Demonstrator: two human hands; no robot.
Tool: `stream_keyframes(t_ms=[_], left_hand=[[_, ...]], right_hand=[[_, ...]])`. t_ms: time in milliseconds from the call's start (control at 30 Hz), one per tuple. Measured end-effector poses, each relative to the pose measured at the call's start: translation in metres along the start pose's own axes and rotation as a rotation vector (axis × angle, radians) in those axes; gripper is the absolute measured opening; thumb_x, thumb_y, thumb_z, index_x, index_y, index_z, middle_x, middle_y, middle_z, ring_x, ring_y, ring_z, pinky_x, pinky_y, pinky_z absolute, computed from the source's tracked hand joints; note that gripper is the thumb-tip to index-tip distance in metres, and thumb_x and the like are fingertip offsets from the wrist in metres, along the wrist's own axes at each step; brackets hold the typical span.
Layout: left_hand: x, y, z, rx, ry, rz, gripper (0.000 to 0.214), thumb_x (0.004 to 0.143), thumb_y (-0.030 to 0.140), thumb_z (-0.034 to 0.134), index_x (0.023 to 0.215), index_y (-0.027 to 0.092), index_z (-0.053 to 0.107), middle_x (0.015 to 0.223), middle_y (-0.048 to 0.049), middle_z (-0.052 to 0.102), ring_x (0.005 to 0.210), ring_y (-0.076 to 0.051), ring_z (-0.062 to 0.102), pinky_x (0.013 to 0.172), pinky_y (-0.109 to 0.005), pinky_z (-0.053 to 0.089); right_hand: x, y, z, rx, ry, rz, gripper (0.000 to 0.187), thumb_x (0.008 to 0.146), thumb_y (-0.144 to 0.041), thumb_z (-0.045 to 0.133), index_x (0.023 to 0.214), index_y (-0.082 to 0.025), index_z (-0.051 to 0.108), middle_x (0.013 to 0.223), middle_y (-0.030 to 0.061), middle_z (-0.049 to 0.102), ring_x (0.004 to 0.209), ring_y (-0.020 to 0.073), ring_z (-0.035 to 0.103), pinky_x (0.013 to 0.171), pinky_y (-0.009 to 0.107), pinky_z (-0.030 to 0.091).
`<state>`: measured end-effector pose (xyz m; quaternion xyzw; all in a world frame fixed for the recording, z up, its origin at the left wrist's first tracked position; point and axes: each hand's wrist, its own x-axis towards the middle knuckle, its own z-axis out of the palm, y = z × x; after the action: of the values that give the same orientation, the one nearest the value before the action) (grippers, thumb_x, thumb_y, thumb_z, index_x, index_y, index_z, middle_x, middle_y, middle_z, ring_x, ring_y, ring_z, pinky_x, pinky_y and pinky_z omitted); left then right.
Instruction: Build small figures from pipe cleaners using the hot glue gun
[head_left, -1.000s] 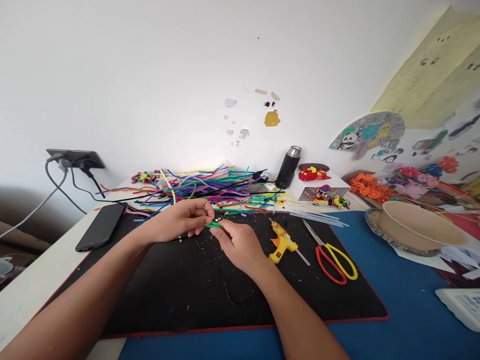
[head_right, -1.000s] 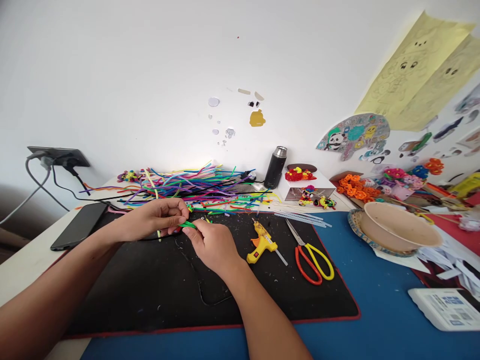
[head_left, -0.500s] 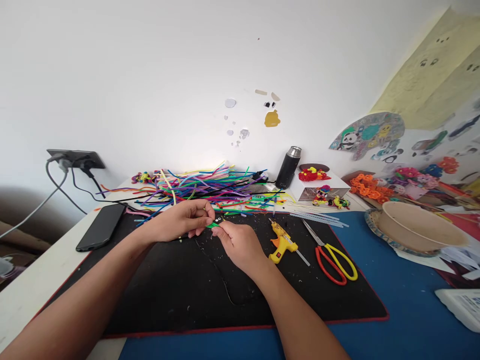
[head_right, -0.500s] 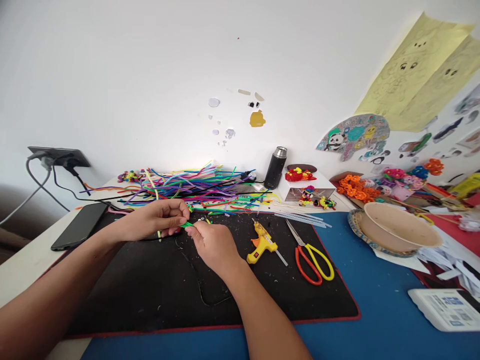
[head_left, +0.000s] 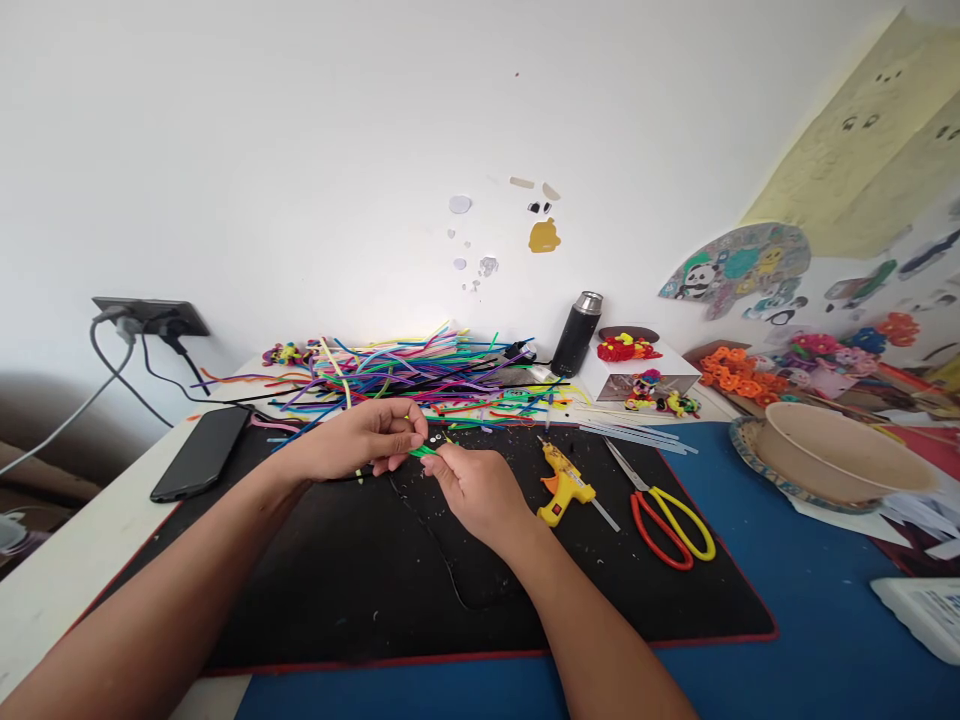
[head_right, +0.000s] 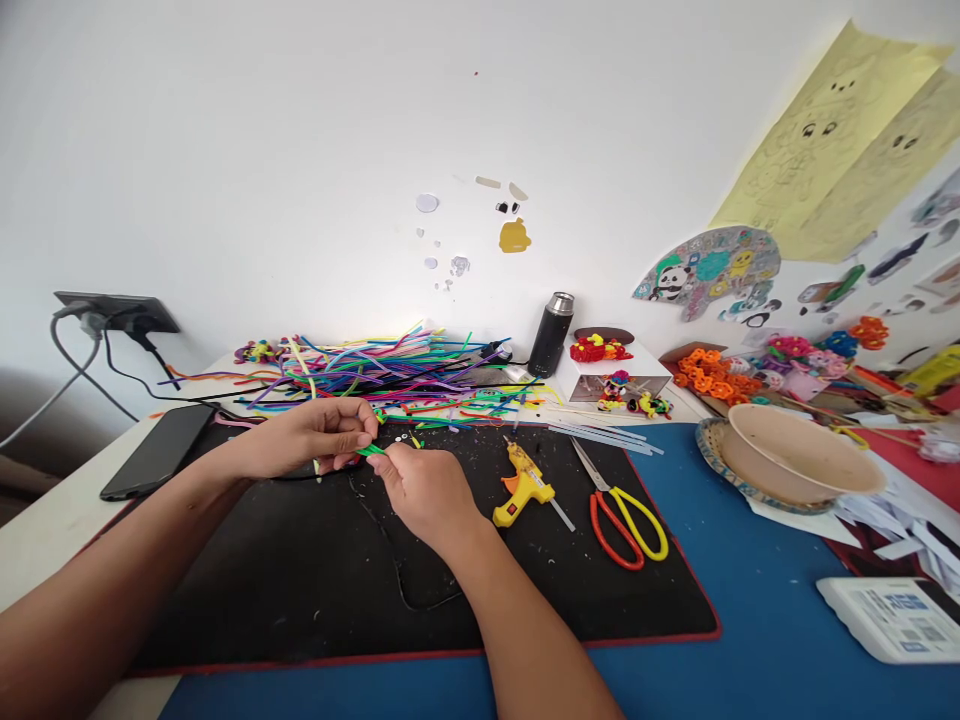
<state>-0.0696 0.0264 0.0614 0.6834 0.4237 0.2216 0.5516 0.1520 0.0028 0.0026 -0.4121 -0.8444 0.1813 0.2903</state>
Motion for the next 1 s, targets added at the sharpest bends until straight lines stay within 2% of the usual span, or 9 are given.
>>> stream_keyframes(t_ms=[733,867,1000], left_hand=[[0.0003,-0.0043,-0.0019,0.005,-0.016,-0.001,0.034,0.093,0.053,0.071,0.1,0.021,0.061,0.064,0.0039,0.057,0.056,-0.012,0.052,0.05,-0.02,0.045],[0.0,-0.0022,-0.0011,-0.006,-0.002,0.011,0.033,0.094,0.052,0.07,0.1,0.02,0.061,0.064,0.0037,0.057,0.056,-0.012,0.051,0.05,-0.019,0.044],[-0.0015,0.0024,0.0002,-0.007,0.027,0.071,0.028,0.096,0.047,0.069,0.1,0.02,0.061,0.067,0.0028,0.058,0.059,-0.012,0.053,0.053,-0.02,0.044]], right_hand=[[0.0002,-0.0029,-0.0027,-0.03,-0.036,-0.012,0.039,0.112,-0.037,0.044,0.089,-0.019,0.07,0.083,0.0047,0.078,0.073,0.0178,0.071,0.064,0.027,0.035],[-0.0003,-0.0052,-0.0053,0.121,-0.023,0.028,0.037,0.11,-0.037,0.047,0.086,-0.02,0.069,0.073,0.002,0.073,0.065,0.0163,0.068,0.062,0.026,0.036],[-0.0006,-0.0067,-0.0075,0.435,-0.061,0.124,0.038,0.11,-0.045,0.045,0.091,-0.02,0.067,0.059,-0.0035,0.063,0.05,0.0118,0.061,0.057,0.023,0.04]])
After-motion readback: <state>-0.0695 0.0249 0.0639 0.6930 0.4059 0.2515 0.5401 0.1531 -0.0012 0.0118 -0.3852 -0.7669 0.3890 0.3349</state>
